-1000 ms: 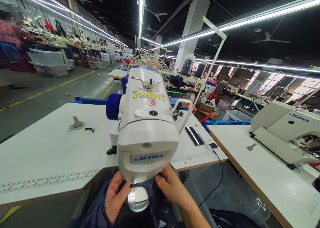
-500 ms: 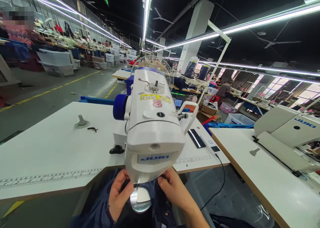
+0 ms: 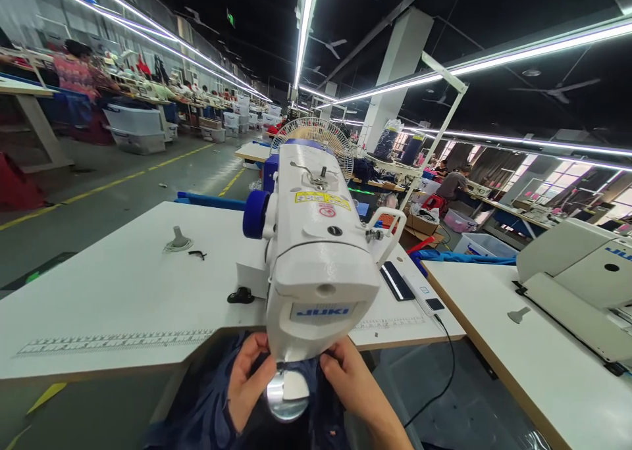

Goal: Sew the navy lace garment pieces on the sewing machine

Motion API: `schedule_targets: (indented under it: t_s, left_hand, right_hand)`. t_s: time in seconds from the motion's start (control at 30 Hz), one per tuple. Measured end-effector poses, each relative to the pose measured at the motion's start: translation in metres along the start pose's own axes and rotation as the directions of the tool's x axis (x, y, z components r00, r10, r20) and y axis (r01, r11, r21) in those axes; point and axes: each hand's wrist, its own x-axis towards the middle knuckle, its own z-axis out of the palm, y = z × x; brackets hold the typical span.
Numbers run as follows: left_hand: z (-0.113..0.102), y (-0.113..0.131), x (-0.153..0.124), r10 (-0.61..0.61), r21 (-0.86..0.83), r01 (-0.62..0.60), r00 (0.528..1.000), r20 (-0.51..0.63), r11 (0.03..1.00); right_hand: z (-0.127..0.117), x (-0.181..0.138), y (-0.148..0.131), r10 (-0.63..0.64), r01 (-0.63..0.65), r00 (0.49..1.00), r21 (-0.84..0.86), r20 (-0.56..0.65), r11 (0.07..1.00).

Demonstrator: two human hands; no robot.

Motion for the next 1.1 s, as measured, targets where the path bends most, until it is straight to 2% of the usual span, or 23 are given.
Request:
schedule_targets:
  t_s: [0.2,0.47,0.67,0.83,1.1]
  left_hand:
    - [-0.001,0.003,0.000,0.018,-0.009,-0.017,1.000,0.011,1.000]
    - [-0.005,-0.003,0.002,-0.031,-0.075,0.033,0.999,0.021,0.997]
    - [-0.010,0.000,0.004,0.019,-0.033,-0.018,1.000,0.019,0.999]
    - [-0.020,0.000,0.006,-0.046,-0.063,0.048,0.998,0.036,0.997]
    - [-0.020,0.008,0.000,-0.028,-0.008,0.029,1.000,0.010,1.000]
  right_hand:
    - [0.002,-0.002,0.003,0.036,-0.036,0.999,0.020,-0.005,0.999]
    - [0.005,-0.001,0.007,0.005,-0.004,1.000,0.081,-0.006,0.997]
    - [0.008,-0.002,0.008,-0.016,0.016,1.000,0.085,0.008,0.996]
    - [0.009,-0.002,0.005,-0.026,0.026,1.000,0.047,0.006,0.999]
    - [0.010,-0.004,0.013,-0.004,0.004,1.000,0.059,-0.005,0.998]
